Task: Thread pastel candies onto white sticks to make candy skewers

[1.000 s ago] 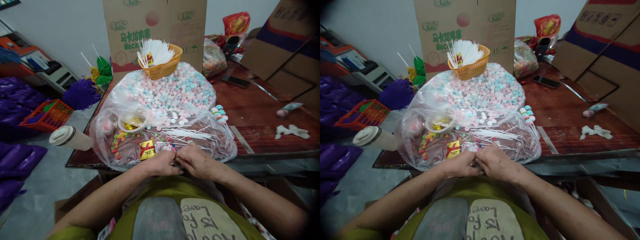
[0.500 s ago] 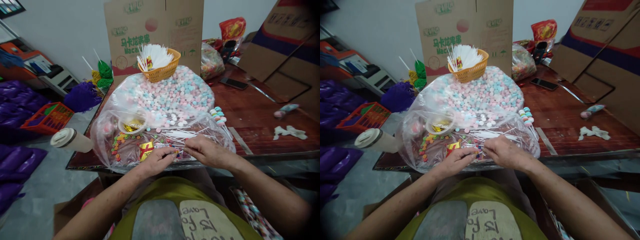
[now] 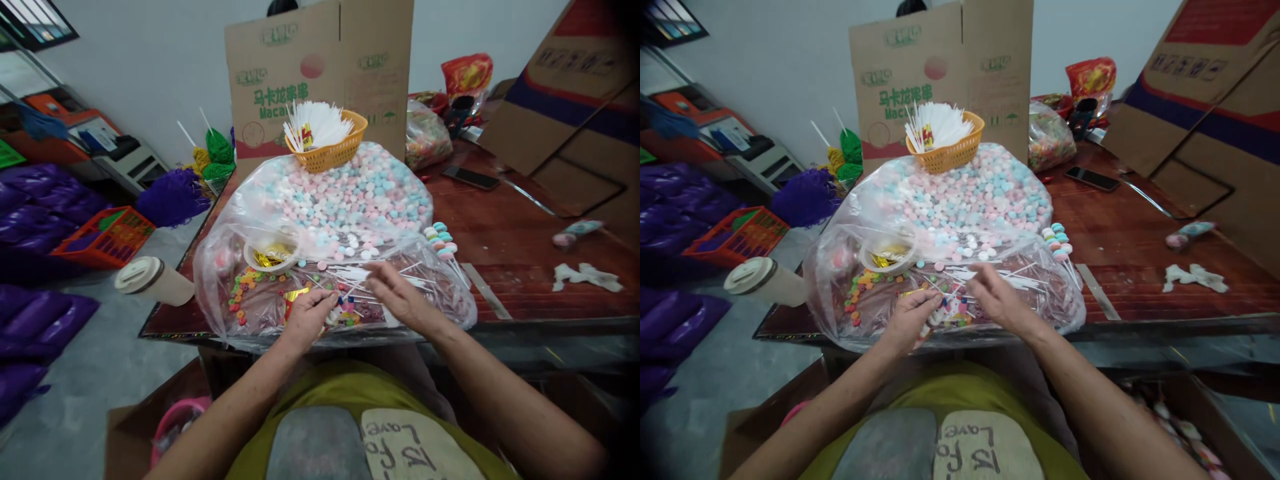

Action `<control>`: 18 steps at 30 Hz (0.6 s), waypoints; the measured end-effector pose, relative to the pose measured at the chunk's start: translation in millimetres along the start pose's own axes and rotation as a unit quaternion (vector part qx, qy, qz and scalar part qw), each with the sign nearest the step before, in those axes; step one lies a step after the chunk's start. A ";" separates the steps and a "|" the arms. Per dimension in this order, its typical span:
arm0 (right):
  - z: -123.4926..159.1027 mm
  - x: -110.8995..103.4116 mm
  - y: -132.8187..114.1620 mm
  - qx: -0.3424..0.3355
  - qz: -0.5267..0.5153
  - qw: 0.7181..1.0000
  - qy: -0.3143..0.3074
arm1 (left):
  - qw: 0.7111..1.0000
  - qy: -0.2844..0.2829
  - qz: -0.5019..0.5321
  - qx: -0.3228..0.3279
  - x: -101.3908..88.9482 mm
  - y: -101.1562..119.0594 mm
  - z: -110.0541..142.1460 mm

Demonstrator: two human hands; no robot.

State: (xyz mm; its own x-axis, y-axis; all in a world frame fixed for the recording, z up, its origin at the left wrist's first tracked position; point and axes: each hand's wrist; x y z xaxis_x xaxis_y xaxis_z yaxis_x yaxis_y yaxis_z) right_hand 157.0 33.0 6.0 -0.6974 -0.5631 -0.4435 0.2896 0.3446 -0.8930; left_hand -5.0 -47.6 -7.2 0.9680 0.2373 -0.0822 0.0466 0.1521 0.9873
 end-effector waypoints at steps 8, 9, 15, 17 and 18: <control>6.4 32.7 -3.3 0.073 -0.178 0.981 -0.004 | 0.989 0.045 -0.094 0.108 -1.2 8.0 10.7; 5.8 30.0 -3.8 0.075 -0.214 0.974 0.019 | 0.989 0.048 -0.094 0.105 -2.3 8.0 12.8; 0.8 21.4 -10.6 0.097 -0.247 0.955 0.133 | 0.995 0.077 -0.036 0.053 -8.1 5.5 12.7; 2.1 31.3 -16.3 0.106 -0.186 0.976 0.032 | 0.988 0.093 -0.057 0.109 -7.5 6.5 11.8; 4.0 36.6 -19.3 0.098 -0.169 0.981 -0.002 | 0.985 0.099 -0.064 0.127 -7.4 7.5 12.7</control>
State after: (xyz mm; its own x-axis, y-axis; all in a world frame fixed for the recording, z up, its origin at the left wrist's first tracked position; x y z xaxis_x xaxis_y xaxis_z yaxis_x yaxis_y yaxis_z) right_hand 128.6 2.8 6.7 -0.7724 -0.6239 -0.1190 0.1630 -0.0137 -0.9865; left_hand -8.7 -60.3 2.5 0.8842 0.4179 -0.2086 0.2498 -0.0457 0.9672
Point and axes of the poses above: each hand's wrist, its own z-axis away from the middle knuckle, its own x-axis out of the palm, y = z × x, and after that the axes turned 3 degrees about x, right-handed
